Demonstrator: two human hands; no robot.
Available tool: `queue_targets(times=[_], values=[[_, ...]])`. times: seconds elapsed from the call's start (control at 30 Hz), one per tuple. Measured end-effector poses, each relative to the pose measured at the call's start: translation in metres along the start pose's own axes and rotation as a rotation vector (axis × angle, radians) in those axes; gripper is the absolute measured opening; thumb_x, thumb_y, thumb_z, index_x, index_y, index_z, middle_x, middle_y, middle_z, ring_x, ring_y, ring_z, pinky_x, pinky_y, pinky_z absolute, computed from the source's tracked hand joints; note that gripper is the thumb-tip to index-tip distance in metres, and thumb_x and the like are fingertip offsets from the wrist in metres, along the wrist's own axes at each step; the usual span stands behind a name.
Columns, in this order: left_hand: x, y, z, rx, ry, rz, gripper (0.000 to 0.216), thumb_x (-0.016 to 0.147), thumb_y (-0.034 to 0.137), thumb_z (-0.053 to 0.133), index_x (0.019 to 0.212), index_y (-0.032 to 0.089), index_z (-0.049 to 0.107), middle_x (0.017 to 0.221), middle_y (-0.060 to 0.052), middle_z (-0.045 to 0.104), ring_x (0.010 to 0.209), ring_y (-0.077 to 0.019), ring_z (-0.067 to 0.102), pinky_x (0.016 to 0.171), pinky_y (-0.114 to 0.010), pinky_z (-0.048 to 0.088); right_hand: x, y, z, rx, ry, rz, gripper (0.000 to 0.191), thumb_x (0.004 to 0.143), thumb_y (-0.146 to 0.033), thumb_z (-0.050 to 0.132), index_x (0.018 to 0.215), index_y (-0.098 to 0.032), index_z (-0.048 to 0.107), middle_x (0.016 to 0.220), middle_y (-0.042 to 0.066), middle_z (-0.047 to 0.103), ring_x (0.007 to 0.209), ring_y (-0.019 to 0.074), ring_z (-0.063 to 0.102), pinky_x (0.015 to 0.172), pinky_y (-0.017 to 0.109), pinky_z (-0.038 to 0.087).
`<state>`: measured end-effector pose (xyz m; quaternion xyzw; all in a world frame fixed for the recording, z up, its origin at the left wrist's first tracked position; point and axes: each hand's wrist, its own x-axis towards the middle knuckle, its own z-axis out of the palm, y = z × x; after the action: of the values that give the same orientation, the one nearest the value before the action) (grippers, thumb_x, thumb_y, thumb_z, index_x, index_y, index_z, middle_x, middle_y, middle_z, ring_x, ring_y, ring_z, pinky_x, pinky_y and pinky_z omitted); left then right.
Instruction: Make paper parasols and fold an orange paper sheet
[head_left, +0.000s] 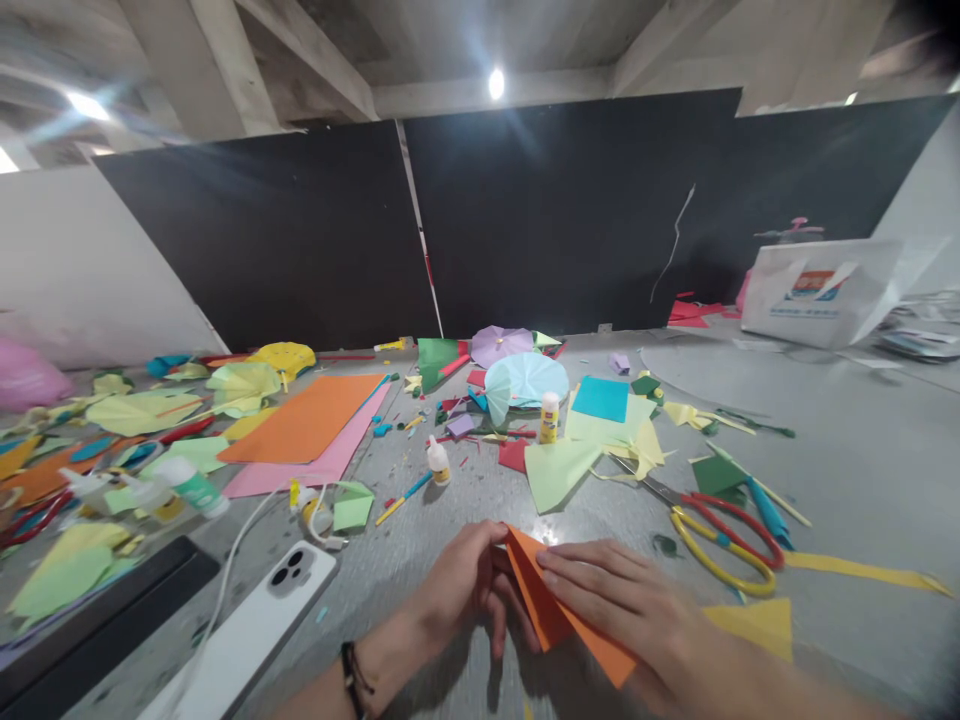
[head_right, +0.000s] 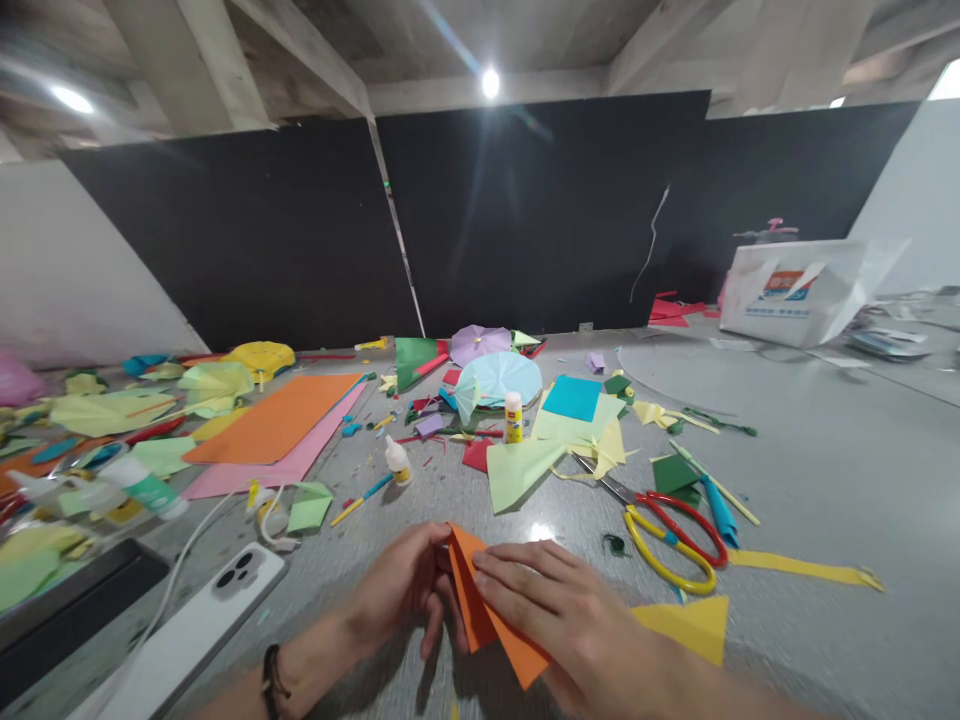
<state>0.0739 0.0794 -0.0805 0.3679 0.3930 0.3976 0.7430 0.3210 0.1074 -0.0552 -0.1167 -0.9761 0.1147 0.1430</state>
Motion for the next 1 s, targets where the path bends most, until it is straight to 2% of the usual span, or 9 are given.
queue_targets(times=[0.3, 0.4, 0.57, 0.63, 0.73, 0.77, 0.83, 0.93, 1.0], values=[[0.0, 0.003, 0.001, -0.03, -0.073, 0.088, 0.051, 0.091, 0.049, 0.039, 0.097, 0.006, 0.065, 0.072, -0.017, 0.072, 0.058, -0.0251, 0.072, 0.038, -0.025, 0.052, 0.005, -0.003, 0.005, -0.07, 0.011, 0.044, 0.089, 0.077, -0.001, 0.052, 0.16, -0.024, 0.031, 0.16, 0.005, 0.045, 0.147, 0.0277, 0.041, 0.119, 0.047, 0.04], [-0.002, 0.004, 0.004, 0.01, -0.046, 0.159, 0.049, 0.091, 0.052, 0.046, 0.092, 0.007, 0.065, 0.072, -0.015, 0.071, 0.059, -0.0245, 0.072, 0.039, -0.025, 0.053, 0.005, -0.002, 0.008, -0.07, -0.012, 0.045, 0.085, 0.081, -0.004, 0.053, 0.16, -0.025, 0.031, 0.161, 0.005, 0.043, 0.148, 0.0279, 0.039, 0.119, 0.049, 0.04], [-0.003, 0.003, 0.008, 0.082, 0.065, 0.191, 0.043, 0.086, 0.055, 0.061, 0.085, 0.012, 0.061, 0.061, -0.008, 0.067, 0.048, -0.0215, 0.069, 0.035, -0.022, 0.048, 0.01, -0.005, 0.004, 0.011, -0.033, 0.038, 0.087, 0.076, -0.003, 0.056, 0.158, -0.024, 0.036, 0.162, 0.005, 0.042, 0.151, 0.0262, 0.034, 0.123, 0.046, 0.032], [-0.003, 0.003, 0.008, 0.101, 0.113, 0.189, 0.042, 0.084, 0.055, 0.063, 0.082, 0.013, 0.06, 0.06, -0.007, 0.066, 0.047, -0.0206, 0.068, 0.035, -0.022, 0.048, 0.01, -0.006, -0.001, 0.084, -0.059, 0.055, 0.082, 0.081, -0.012, 0.064, 0.157, -0.024, 0.039, 0.161, 0.006, 0.043, 0.151, 0.0284, 0.033, 0.124, 0.048, 0.029], [-0.004, 0.004, 0.008, 0.14, 0.135, 0.192, 0.042, 0.086, 0.054, 0.061, 0.083, 0.013, 0.06, 0.06, -0.008, 0.068, 0.048, -0.0201, 0.068, 0.036, -0.021, 0.048, 0.006, -0.007, -0.01, 0.29, -0.037, 0.075, 0.086, 0.084, -0.041, 0.074, 0.159, -0.025, 0.035, 0.163, 0.01, 0.039, 0.151, 0.0342, 0.032, 0.123, 0.055, 0.027], [-0.004, 0.005, 0.008, 0.148, 0.13, 0.191, 0.042, 0.086, 0.054, 0.06, 0.084, 0.013, 0.06, 0.061, -0.009, 0.069, 0.048, -0.0198, 0.068, 0.036, -0.02, 0.047, 0.004, -0.007, -0.012, 0.372, -0.011, 0.106, 0.087, 0.085, -0.049, 0.072, 0.16, -0.026, 0.033, 0.164, 0.012, 0.037, 0.151, 0.0358, 0.032, 0.122, 0.057, 0.028], [-0.006, 0.006, 0.008, 0.161, 0.09, 0.175, 0.042, 0.087, 0.054, 0.06, 0.085, 0.012, 0.06, 0.062, -0.01, 0.07, 0.047, -0.0193, 0.068, 0.036, -0.019, 0.047, 0.002, -0.007, -0.016, 0.535, 0.068, 0.263, 0.074, 0.094, -0.054, 0.059, 0.159, -0.029, 0.034, 0.163, 0.012, 0.039, 0.147, 0.0357, 0.038, 0.119, 0.058, 0.033], [-0.008, 0.005, 0.009, 0.171, 0.043, 0.161, 0.04, 0.086, 0.053, 0.063, 0.087, 0.013, 0.061, 0.061, -0.008, 0.069, 0.045, -0.0175, 0.066, 0.035, -0.019, 0.047, 0.006, -0.006, -0.021, 0.748, 0.172, 0.594, 0.052, 0.101, -0.057, 0.044, 0.143, -0.029, 0.057, 0.148, 0.01, 0.057, 0.135, 0.0314, 0.053, 0.114, 0.05, 0.043], [-0.01, 0.005, 0.011, 0.173, 0.017, 0.152, 0.039, 0.086, 0.052, 0.064, 0.089, 0.013, 0.062, 0.062, -0.006, 0.069, 0.045, -0.0164, 0.066, 0.036, -0.019, 0.047, 0.011, -0.003, -0.024, 0.864, 0.146, 0.687, 0.05, 0.098, -0.061, 0.048, 0.127, -0.025, 0.069, 0.133, 0.009, 0.067, 0.126, 0.0311, 0.059, 0.109, 0.046, 0.046]])
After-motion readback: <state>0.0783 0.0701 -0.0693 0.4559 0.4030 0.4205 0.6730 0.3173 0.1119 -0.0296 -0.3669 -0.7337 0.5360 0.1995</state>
